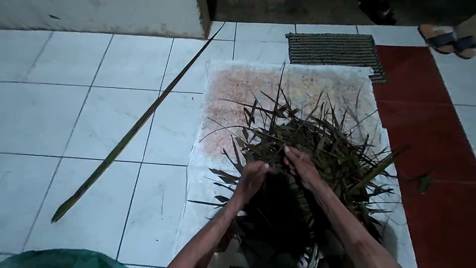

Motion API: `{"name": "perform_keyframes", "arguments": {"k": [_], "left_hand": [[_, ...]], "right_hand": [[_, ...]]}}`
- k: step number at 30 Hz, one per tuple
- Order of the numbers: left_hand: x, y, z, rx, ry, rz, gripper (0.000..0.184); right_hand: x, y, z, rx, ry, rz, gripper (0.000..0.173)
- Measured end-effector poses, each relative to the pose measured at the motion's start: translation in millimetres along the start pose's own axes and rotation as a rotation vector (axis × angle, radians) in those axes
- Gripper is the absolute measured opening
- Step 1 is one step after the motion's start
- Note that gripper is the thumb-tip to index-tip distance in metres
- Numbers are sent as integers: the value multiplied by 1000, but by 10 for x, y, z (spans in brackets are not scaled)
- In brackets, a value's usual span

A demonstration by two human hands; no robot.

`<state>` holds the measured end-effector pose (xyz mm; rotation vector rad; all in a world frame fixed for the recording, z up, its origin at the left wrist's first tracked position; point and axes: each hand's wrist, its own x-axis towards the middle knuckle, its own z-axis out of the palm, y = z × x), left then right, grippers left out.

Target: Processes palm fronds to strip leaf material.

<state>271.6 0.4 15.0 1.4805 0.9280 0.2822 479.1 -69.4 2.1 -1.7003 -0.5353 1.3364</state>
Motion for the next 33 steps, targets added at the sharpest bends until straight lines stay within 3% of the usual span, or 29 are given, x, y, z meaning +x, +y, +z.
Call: {"name": "perform_keyframes", "arguments": {"k": [8,12,15,17,20,24,28,33], "left_hand": [[7,370,-66,98,-63,-85,32],[-145,715,-99,-5,-123,-171,29],[-311,1122,-252,-14,-183,-245,27],[-405,1421,-423,35,-181,-218,28],[-517,1843,-600,104,-168,-155,28],[-657,2342,-515,245,-209,-66,30],[-861,2671,-286,322,-307,-20,31],[-1039,2751,-166,389,-282,47,27]], "right_hand": [[-381,-91,133,100,-191,-9,46],[-583,-179,196,138,-107,-58,41],[-636,-140,131,107,93,-50,39],[-658,-121,24,136,176,-1,40],[-879,-286,15,261,150,-20,44],[-1331,-893,336,434,77,-344,38],[-1729,-1350,446,524,104,-513,29],[-1923,-1379,330,543,175,-460,31]]}}
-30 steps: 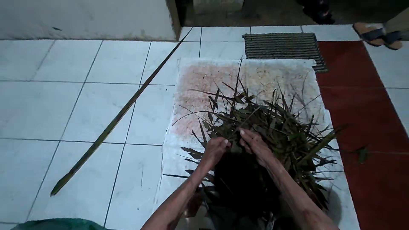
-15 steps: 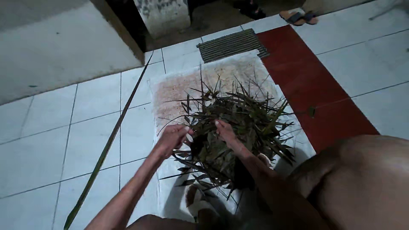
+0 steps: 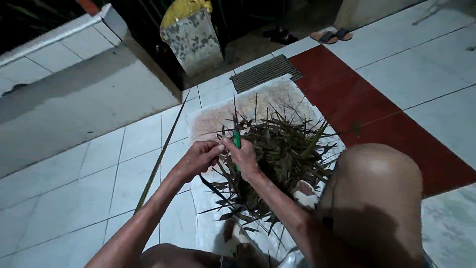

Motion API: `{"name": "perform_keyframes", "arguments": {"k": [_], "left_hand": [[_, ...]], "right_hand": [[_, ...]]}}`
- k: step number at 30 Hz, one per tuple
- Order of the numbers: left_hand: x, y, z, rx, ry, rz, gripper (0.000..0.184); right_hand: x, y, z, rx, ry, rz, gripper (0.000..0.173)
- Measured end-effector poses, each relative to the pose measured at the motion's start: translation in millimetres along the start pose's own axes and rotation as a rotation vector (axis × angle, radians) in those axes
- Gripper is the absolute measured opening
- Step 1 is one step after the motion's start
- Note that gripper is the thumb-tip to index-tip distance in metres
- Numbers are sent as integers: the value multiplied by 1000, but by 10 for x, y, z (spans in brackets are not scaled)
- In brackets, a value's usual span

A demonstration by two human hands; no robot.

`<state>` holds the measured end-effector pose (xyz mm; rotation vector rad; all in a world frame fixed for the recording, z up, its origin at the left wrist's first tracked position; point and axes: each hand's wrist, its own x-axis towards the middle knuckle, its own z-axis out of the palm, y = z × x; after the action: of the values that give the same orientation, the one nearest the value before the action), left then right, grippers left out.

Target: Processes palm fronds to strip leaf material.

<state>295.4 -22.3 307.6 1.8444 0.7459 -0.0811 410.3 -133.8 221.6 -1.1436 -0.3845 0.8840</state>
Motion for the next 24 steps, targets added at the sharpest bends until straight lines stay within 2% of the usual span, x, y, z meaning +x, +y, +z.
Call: {"name": "perform_keyframes", "arguments": {"k": [5,7,10,14,18,20,24], "left_hand": [[-88,-204,116,307,203,243,24],[-100,-355,138,444,277,284,26],[-95,-545,79,476,322,324,30],[-86,-652,19,560,386,345,31],[-64,-628,-8,598,438,245,29],[-36,-623,-24,611,416,187,30],[-23,-597,13,630,374,156,31]], "right_hand": [[31,-257,-237,-183,114,-1,40],[31,-363,-323,-260,135,-18,44],[105,-446,-406,-312,195,-44,43],[240,-346,-542,-362,257,-40,44],[169,-113,-527,-417,154,-32,53],[26,-17,-414,-425,46,-14,55],[-141,190,-196,-532,-151,-74,44]]}}
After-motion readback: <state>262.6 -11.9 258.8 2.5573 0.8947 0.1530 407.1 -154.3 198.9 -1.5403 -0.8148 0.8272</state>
